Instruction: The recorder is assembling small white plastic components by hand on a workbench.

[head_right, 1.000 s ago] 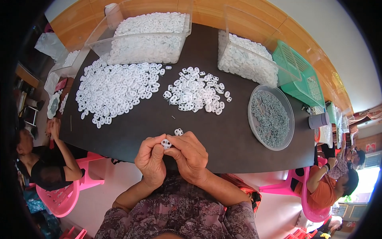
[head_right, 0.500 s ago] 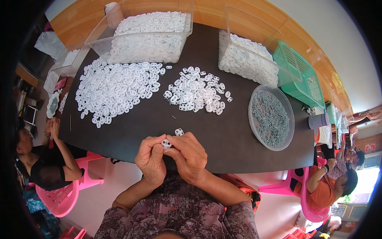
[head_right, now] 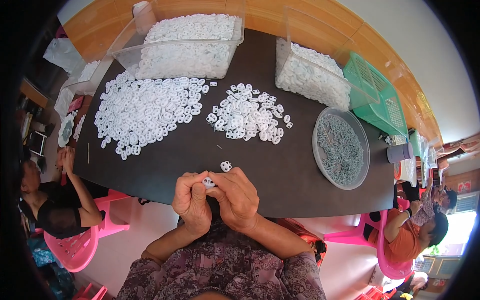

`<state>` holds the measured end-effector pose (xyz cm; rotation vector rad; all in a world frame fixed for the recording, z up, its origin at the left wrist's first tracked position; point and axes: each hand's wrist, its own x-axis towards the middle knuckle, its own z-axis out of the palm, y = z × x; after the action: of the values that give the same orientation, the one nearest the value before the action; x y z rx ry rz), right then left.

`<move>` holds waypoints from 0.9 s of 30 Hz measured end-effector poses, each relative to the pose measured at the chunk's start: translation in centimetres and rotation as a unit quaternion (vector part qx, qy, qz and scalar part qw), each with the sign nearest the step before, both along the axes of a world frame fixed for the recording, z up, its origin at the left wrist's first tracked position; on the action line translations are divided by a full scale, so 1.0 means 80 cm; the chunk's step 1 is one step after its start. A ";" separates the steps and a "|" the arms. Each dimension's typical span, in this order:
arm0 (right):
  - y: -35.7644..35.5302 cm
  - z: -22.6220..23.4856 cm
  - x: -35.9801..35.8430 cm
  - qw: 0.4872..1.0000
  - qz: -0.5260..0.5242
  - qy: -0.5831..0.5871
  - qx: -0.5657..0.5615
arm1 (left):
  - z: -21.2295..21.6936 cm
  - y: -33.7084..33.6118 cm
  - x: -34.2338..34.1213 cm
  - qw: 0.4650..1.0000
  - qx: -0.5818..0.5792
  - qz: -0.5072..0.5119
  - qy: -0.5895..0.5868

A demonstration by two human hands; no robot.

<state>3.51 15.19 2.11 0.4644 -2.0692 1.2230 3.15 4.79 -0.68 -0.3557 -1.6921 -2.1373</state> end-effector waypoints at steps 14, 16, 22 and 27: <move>0.009 0.008 -0.005 1.000 -0.013 -0.007 0.024 | 0.010 0.000 -0.006 1.000 -0.007 -0.028 -0.007; 0.019 0.010 -0.006 0.999 -0.015 -0.019 0.029 | 0.014 -0.002 -0.007 0.995 -0.022 -0.082 -0.042; 0.060 0.046 -0.017 0.972 -0.087 -0.201 -0.083 | 0.022 -0.007 -0.024 0.977 -0.002 -0.136 -0.164; 0.134 0.091 -0.071 0.967 -0.226 -0.091 -0.071 | 0.014 -0.021 -0.035 0.977 -0.025 -0.124 -0.169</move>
<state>-2.18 25.90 9.40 -0.1883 -2.0642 1.1524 0.35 3.11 0.41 -0.2361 -1.9789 -2.4520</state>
